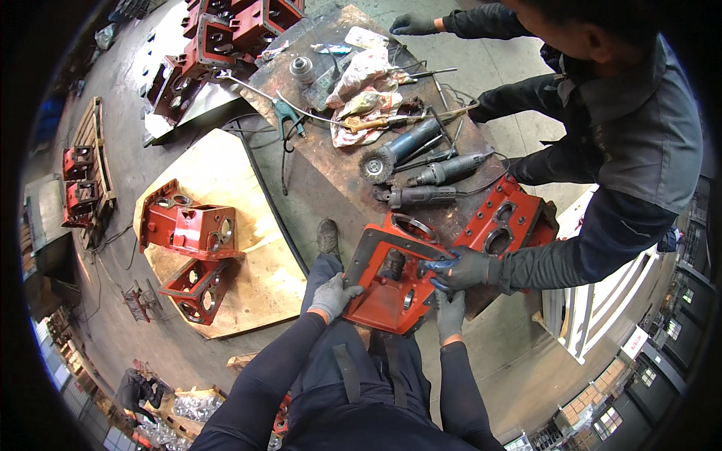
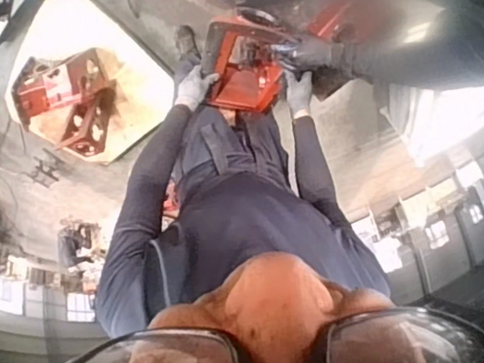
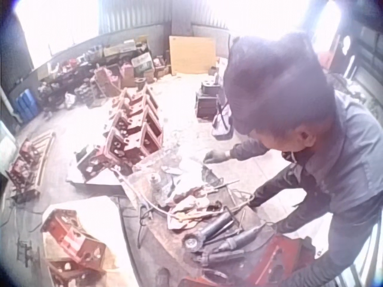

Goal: The person sits on the floor and uses a handheld air nozzle to blow dust and debris off a red metal part. They rotate the part to clean different sides and then place it on a wooden pallet with other similar parts.

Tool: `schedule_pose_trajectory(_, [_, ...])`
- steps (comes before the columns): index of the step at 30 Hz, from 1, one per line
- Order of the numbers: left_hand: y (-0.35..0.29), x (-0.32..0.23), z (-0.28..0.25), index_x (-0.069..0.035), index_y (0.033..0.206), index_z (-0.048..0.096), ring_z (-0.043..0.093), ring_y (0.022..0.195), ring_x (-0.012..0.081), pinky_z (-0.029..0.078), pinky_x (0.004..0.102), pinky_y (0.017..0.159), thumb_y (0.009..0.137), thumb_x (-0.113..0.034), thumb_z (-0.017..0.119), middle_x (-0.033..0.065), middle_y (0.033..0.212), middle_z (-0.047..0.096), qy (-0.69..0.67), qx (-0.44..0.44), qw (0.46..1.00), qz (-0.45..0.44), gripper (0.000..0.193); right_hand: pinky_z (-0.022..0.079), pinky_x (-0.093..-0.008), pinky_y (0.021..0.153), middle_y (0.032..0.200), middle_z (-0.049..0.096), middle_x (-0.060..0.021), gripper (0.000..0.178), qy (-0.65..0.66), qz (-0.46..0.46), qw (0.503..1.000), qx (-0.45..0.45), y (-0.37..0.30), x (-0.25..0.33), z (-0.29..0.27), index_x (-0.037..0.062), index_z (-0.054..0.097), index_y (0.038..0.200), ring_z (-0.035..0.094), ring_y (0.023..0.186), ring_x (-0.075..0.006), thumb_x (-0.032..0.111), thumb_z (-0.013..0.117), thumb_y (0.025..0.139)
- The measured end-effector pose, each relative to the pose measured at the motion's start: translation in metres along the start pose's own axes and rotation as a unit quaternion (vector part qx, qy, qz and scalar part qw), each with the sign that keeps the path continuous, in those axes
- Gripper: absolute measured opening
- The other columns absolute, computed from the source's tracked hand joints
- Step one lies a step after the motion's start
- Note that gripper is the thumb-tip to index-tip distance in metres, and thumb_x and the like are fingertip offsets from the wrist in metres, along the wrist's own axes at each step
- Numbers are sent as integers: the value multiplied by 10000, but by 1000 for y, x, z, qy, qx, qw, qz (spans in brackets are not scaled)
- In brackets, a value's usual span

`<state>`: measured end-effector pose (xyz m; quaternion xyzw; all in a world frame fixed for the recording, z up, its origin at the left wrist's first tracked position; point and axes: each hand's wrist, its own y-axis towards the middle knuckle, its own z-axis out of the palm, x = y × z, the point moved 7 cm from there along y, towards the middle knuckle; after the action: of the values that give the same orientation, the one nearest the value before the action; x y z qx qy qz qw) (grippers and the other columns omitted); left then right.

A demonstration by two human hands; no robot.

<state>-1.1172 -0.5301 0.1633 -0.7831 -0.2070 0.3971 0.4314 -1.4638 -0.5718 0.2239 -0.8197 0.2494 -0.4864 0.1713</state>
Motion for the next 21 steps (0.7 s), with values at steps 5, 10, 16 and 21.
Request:
schedule_pose_trajectory(5, [-2, -5, -3, -42, 1284, 625, 705, 1117, 412, 535, 485, 955, 918, -613, 706, 260, 1165, 737, -5, 10, 1000, -7, 683, 411, -380, 1138, 1494, 575, -187, 674, 42, -3, 999, 1, 4, -14, 1, -24, 444, 1525, 555, 1352, -276, 289, 744, 1009])
schedule_pose_trajectory(10, [-1, 0, -1, -39, 1274, 624, 703, 1117, 417, 533, 489, 957, 920, -615, 703, 261, 1161, 737, -5, -3, 1000, 8, 681, 414, -380, 1138, 1493, 578, -174, 675, 59, 8, 998, 16, 8, -27, 2, -21, 444, 1529, 556, 1347, -259, 269, 749, 1002])
schedule_pose_trajectory(16, [1, 2, 1, -36, 1251, 624, 702, 1118, 415, 532, 487, 956, 925, -625, 692, 258, 1154, 739, 2, 0, 1000, 6, 677, 419, -365, 1128, 1475, 594, -141, 641, 73, 8, 997, 16, 7, -20, 2, -23, 464, 1510, 562, 1325, -230, 237, 751, 1000])
schedule_pose_trajectory(21, [0, 1, -1, -37, 1250, 625, 702, 1120, 410, 532, 480, 956, 925, -634, 687, 256, 1154, 739, 5, 8, 1000, 2, 682, 421, -349, 1118, 1457, 603, -122, 611, 70, 7, 997, 24, 4, 0, 2, -21, 480, 1498, 565, 1300, -205, 223, 746, 1004])
